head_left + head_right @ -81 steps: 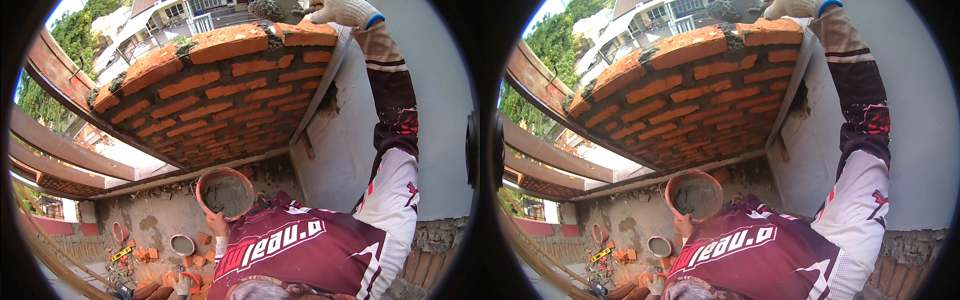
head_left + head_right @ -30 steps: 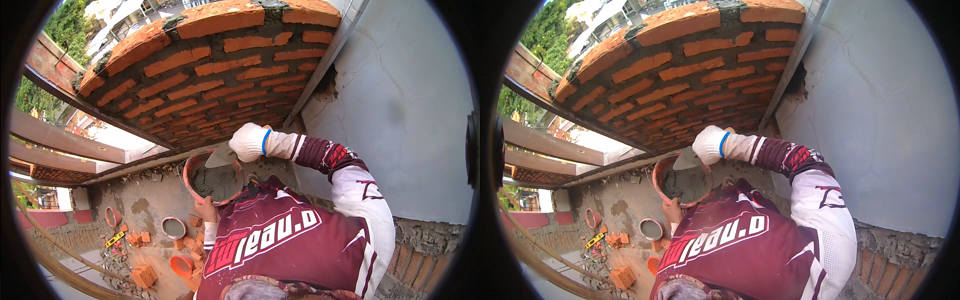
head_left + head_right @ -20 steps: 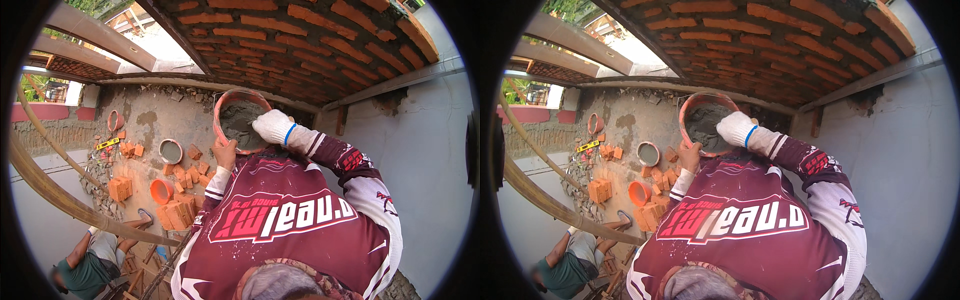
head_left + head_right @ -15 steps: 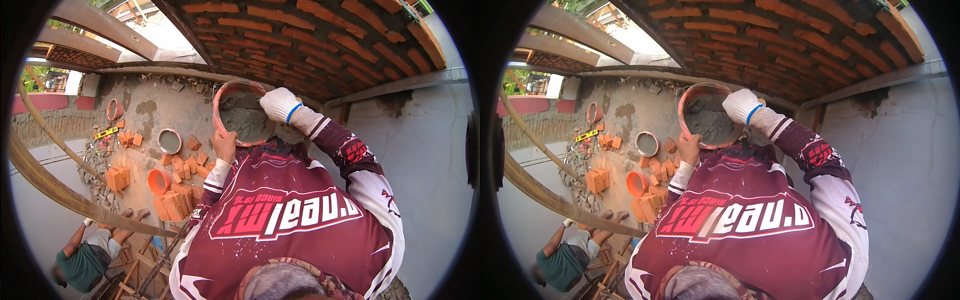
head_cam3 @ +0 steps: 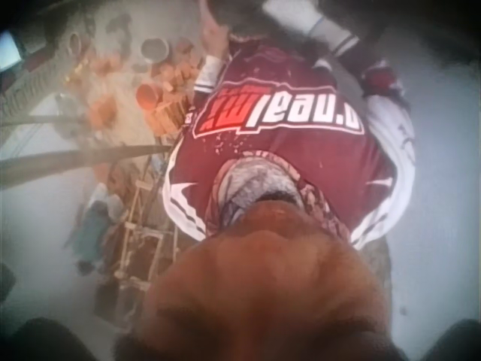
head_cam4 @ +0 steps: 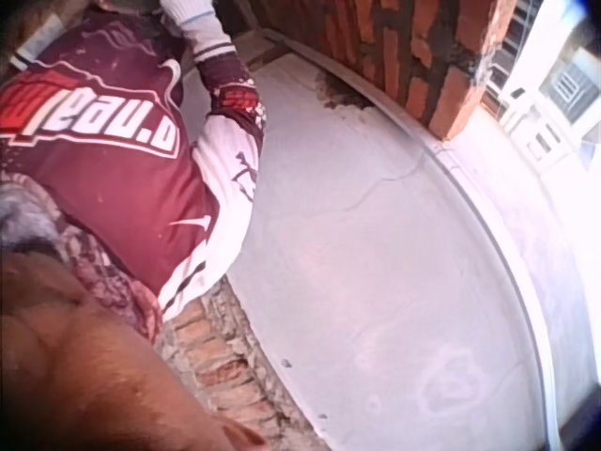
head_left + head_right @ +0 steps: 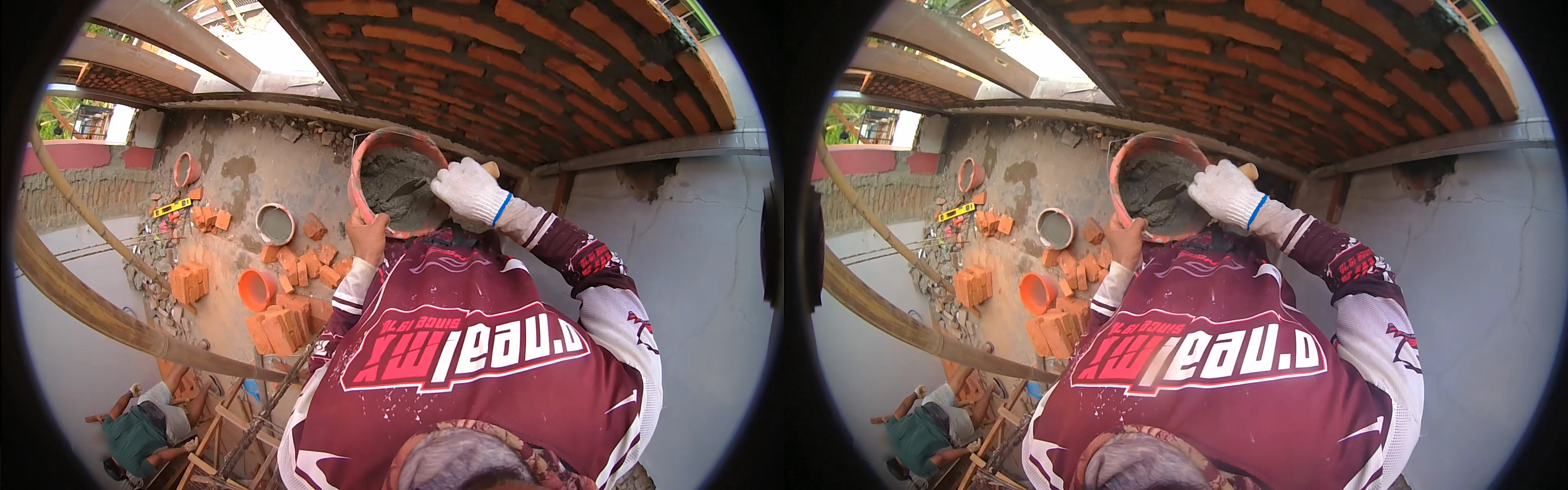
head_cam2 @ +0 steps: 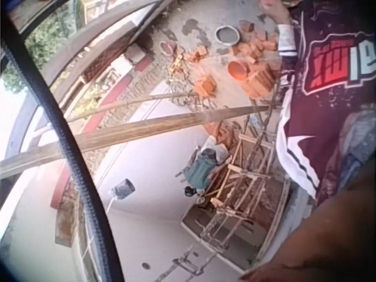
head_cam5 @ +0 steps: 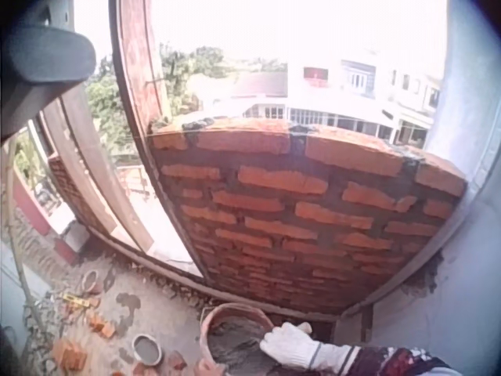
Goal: The person scoops mortar from a bucket with a trowel and applies it to the top of a brick wall. They then use a string line to align the bricks before placing them on the mortar.
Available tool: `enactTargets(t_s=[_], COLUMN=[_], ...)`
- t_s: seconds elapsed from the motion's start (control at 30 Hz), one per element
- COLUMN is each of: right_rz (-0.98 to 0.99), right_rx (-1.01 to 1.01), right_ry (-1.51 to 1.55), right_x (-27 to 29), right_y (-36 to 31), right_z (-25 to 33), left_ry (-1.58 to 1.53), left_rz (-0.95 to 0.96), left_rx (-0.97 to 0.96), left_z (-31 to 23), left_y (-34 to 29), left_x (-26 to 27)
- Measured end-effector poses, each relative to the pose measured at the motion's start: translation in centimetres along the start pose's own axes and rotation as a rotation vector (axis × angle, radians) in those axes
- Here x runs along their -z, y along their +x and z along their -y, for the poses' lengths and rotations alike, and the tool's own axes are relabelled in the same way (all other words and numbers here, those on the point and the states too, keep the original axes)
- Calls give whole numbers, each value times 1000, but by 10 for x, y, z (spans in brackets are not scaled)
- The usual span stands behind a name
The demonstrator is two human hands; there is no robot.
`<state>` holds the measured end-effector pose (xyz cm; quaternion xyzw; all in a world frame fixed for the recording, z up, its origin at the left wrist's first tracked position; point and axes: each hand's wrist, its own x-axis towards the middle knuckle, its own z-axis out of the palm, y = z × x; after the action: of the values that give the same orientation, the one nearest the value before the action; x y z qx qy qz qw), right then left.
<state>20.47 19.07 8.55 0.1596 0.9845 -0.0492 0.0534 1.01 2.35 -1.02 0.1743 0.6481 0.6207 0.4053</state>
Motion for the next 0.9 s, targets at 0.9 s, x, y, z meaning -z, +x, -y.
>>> enactTargets(t_s=[0.9], right_rz=[145], right_rx=[-530], right_ry=[632], right_x=[67], right_y=[-59], right_z=[-24], left_ry=[-60], left_rz=[120], left_rx=[34], left_z=[1], left_y=[12], left_x=[-6])
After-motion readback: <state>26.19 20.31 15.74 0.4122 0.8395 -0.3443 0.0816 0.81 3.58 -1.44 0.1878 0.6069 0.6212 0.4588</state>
